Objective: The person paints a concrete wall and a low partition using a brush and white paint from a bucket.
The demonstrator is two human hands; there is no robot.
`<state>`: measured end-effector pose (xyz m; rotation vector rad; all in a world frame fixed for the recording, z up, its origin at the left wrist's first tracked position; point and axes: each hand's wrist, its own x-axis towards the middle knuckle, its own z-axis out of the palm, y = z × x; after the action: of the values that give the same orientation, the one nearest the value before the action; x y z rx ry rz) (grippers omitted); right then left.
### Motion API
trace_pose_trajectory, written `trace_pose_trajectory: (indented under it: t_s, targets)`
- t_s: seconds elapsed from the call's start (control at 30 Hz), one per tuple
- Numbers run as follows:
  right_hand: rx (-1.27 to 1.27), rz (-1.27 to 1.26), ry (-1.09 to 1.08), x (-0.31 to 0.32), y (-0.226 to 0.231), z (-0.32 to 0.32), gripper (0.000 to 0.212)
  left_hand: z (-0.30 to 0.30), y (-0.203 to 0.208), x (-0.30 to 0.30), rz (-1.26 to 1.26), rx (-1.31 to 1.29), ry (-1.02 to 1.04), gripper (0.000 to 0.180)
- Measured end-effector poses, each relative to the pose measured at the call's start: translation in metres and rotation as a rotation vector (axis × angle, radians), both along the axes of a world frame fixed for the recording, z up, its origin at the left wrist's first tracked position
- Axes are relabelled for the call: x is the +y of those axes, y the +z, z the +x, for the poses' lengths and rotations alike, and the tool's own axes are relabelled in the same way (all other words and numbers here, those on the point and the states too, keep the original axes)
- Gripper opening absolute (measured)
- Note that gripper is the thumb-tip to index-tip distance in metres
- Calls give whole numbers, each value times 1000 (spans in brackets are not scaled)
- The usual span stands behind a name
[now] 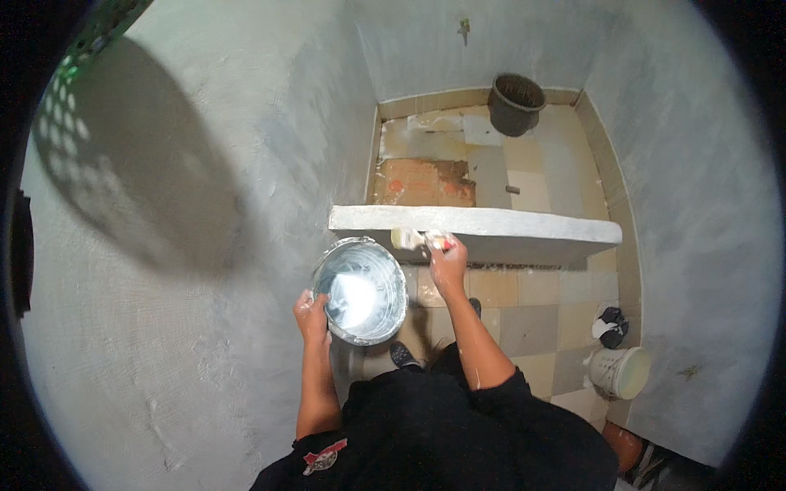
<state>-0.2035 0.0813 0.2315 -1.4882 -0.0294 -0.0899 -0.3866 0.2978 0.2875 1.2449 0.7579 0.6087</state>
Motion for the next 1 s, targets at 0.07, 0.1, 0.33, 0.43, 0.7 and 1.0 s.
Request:
trace_pose_trajectory:
  t_s: [0.07,0.1,0.33,0.43,0.7,1.0]
  targets:
    - [17,-13,-30,-15,25,-27,14,13,1,0,5,-36,-62,12]
    - [27,-21,-20,-20,27,-35,13,19,5,-2,15,-46,-86,13]
    - [-49,-335,237,-3,49,-58,15,43,29,-15,90,-118,-268,16]
    - [-201,-455,229,5,23,-53,19,49,40,-19,157,-156,-300,17]
    - [-266,-578,318,13,35,-43,18,48,54,-16,229,-176,-251,22]
    - [98,-237,311,-10,33,-28,14,50,57,-22,146,-219,-155,19]
